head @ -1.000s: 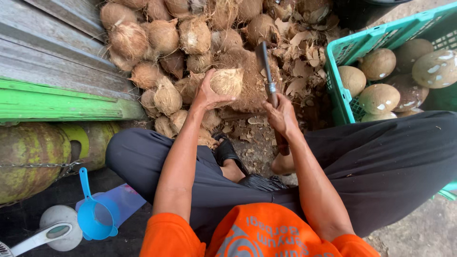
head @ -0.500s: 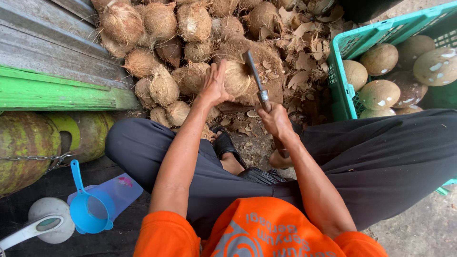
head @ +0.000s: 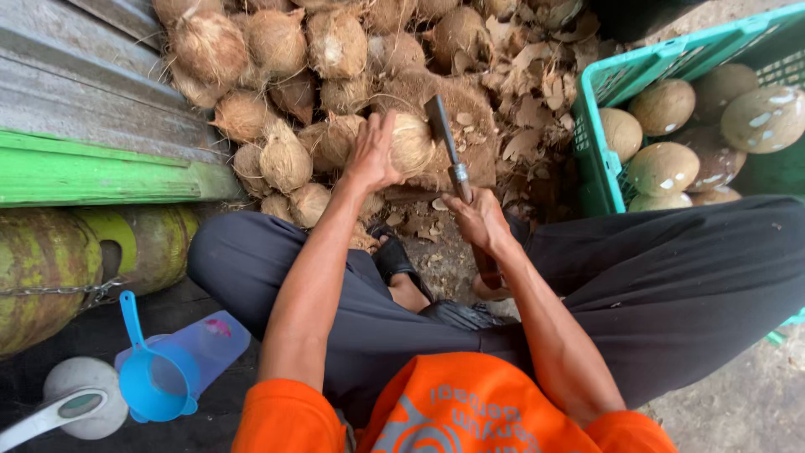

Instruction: The person sits on the ground and uses a machete to chop the outer husk off coconuts one at a time, rotating each coconut to trim the husk, then tosses the trimmed coconut into a green plastic crate beside them.

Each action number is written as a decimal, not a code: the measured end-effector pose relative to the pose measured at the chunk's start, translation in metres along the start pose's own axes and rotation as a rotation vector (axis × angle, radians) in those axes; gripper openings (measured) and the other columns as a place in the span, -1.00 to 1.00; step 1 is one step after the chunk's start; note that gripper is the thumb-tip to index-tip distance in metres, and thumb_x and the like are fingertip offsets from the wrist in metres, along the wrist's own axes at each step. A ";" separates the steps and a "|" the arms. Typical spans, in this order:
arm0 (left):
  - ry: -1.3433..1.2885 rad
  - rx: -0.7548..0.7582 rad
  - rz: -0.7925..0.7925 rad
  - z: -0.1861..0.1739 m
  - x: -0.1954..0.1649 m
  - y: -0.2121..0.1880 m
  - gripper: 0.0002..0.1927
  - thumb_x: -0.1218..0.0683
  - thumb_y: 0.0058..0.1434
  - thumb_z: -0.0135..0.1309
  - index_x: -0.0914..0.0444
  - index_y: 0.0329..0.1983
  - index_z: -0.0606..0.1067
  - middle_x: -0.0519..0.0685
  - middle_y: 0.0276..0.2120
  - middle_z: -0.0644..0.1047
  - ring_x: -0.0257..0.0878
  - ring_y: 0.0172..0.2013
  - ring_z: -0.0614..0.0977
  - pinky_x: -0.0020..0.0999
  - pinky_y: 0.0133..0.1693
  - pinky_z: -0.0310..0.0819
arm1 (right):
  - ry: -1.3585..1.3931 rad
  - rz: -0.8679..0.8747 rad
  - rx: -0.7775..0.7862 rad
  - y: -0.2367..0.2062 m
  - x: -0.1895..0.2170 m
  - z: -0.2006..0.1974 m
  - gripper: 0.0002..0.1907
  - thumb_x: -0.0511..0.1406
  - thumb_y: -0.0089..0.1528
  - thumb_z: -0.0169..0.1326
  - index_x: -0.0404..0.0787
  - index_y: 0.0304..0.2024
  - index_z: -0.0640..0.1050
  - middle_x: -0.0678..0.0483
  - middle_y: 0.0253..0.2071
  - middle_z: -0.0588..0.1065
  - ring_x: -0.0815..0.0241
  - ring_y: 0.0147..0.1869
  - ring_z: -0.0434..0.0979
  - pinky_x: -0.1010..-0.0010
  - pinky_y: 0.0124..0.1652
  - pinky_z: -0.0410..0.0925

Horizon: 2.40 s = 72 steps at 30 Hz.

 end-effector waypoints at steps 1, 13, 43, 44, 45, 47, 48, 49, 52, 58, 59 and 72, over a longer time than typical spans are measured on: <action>-0.004 0.000 -0.023 0.001 0.005 -0.003 0.49 -0.05 -0.36 0.53 0.17 0.63 -0.08 0.22 0.35 0.28 0.11 0.32 0.41 0.09 0.39 0.31 | -0.008 0.000 -0.004 -0.003 0.001 -0.003 -0.65 -0.16 0.34 0.12 -0.19 -0.49 0.43 0.16 -0.65 0.31 0.33 -0.64 0.24 0.38 -0.62 0.16; -0.061 -0.056 0.084 -0.004 -0.003 -0.002 0.46 -0.12 -0.11 0.59 0.22 0.56 -0.26 0.46 0.46 -0.25 0.41 0.44 -0.13 0.44 0.35 -0.29 | -0.019 -0.013 -0.003 0.000 0.006 0.008 -0.61 -0.18 0.34 0.18 -0.23 -0.51 0.43 0.10 -0.64 0.34 0.36 -0.63 0.23 0.46 -0.64 0.15; -0.674 -0.152 -0.497 -0.019 0.051 -0.040 0.57 -0.11 -0.28 0.59 0.19 0.53 -0.33 0.32 0.44 -0.01 0.17 0.37 0.24 0.20 0.28 0.23 | 0.363 0.211 0.118 0.051 -0.096 0.053 -0.81 -0.28 0.25 0.11 -0.24 -0.40 0.45 0.13 -0.64 0.35 0.26 -0.69 0.27 0.33 -0.66 0.21; -0.678 -0.190 -0.561 -0.018 0.059 -0.043 0.53 -0.14 -0.24 0.60 0.19 0.53 -0.29 0.31 0.46 -0.02 0.17 0.40 0.20 0.21 0.31 0.18 | 0.347 0.218 0.128 0.054 -0.099 0.049 -0.77 -0.27 0.25 0.15 -0.25 -0.41 0.42 0.12 -0.64 0.33 0.24 -0.69 0.27 0.31 -0.66 0.20; -0.684 -0.234 -0.613 -0.018 0.067 -0.044 0.50 -0.18 -0.20 0.61 0.19 0.53 -0.25 0.30 0.48 -0.02 0.17 0.42 0.17 0.22 0.33 0.14 | 0.331 0.212 0.131 0.055 -0.097 0.042 -0.72 -0.26 0.25 0.20 -0.26 -0.41 0.40 0.11 -0.65 0.32 0.23 -0.69 0.26 0.30 -0.65 0.19; -0.585 -0.341 -0.501 -0.035 0.066 -0.035 0.45 -0.20 -0.13 0.61 0.18 0.55 -0.20 0.29 0.52 -0.04 0.19 0.47 0.13 0.25 0.36 0.06 | 0.201 0.173 0.112 0.052 -0.086 0.024 -0.65 -0.22 0.27 0.22 -0.29 -0.43 0.39 0.09 -0.66 0.33 0.22 -0.68 0.29 0.29 -0.64 0.20; -0.477 -0.402 -0.345 -0.052 0.055 -0.026 0.43 -0.19 -0.10 0.60 0.16 0.57 -0.18 0.30 0.53 -0.05 0.20 0.48 0.11 0.27 0.37 0.03 | 0.086 0.138 0.102 0.050 -0.078 0.015 -0.63 -0.19 0.29 0.20 -0.31 -0.43 0.40 0.08 -0.66 0.34 0.23 -0.67 0.31 0.30 -0.63 0.21; -0.368 -0.465 -0.184 -0.070 0.042 -0.021 0.42 -0.19 -0.08 0.60 0.15 0.59 -0.17 0.30 0.54 -0.06 0.21 0.50 0.09 0.30 0.38 0.00 | -0.029 0.094 0.094 0.047 -0.068 0.009 -0.59 -0.16 0.31 0.17 -0.33 -0.44 0.42 0.08 -0.66 0.35 0.23 -0.66 0.34 0.30 -0.62 0.23; -0.359 -0.296 -0.070 -0.087 0.029 -0.002 0.50 -0.20 -0.23 0.53 0.16 0.59 -0.24 0.23 0.50 0.04 0.18 0.41 0.20 0.32 0.30 0.01 | -0.026 0.171 0.096 0.038 -0.059 0.001 -0.71 -0.12 0.28 0.17 -0.20 -0.34 0.49 0.11 -0.65 0.35 0.25 -0.64 0.32 0.30 -0.60 0.22; -0.052 -0.079 -0.351 -0.087 0.044 -0.016 0.00 -0.30 -0.20 0.61 0.09 0.19 0.31 0.18 0.14 0.34 0.10 0.19 0.36 0.20 0.11 0.31 | -0.193 0.183 0.092 0.033 -0.053 -0.003 -0.68 -0.06 0.29 0.14 -0.17 -0.22 0.55 0.09 -0.58 0.43 0.23 -0.56 0.40 0.28 -0.52 0.32; -0.221 -0.109 -0.346 -0.083 0.044 -0.021 0.03 -0.27 -0.23 0.60 0.12 0.20 0.28 0.17 0.14 0.37 0.06 0.17 0.41 0.13 0.12 0.38 | -0.165 0.160 0.080 0.034 -0.053 -0.002 -0.65 -0.07 0.29 0.15 -0.24 -0.22 0.54 0.06 -0.56 0.44 0.21 -0.54 0.42 0.26 -0.51 0.33; -0.527 -0.717 -0.358 -0.048 0.026 -0.045 -0.17 -0.40 -0.09 0.32 0.12 0.09 0.35 0.11 0.06 0.37 -0.03 0.06 0.43 0.13 -0.01 0.31 | 0.185 -0.147 -0.119 0.009 0.013 -0.035 -0.67 -0.14 0.32 0.15 -0.19 -0.38 0.40 0.16 -0.58 0.36 0.35 -0.59 0.34 0.43 -0.59 0.26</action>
Point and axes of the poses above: each hand's wrist, its own y-axis towards the middle knuckle, its own z-axis out of the palm, x = y × z, the point moved 10 cm from there along y, towards the middle knuckle
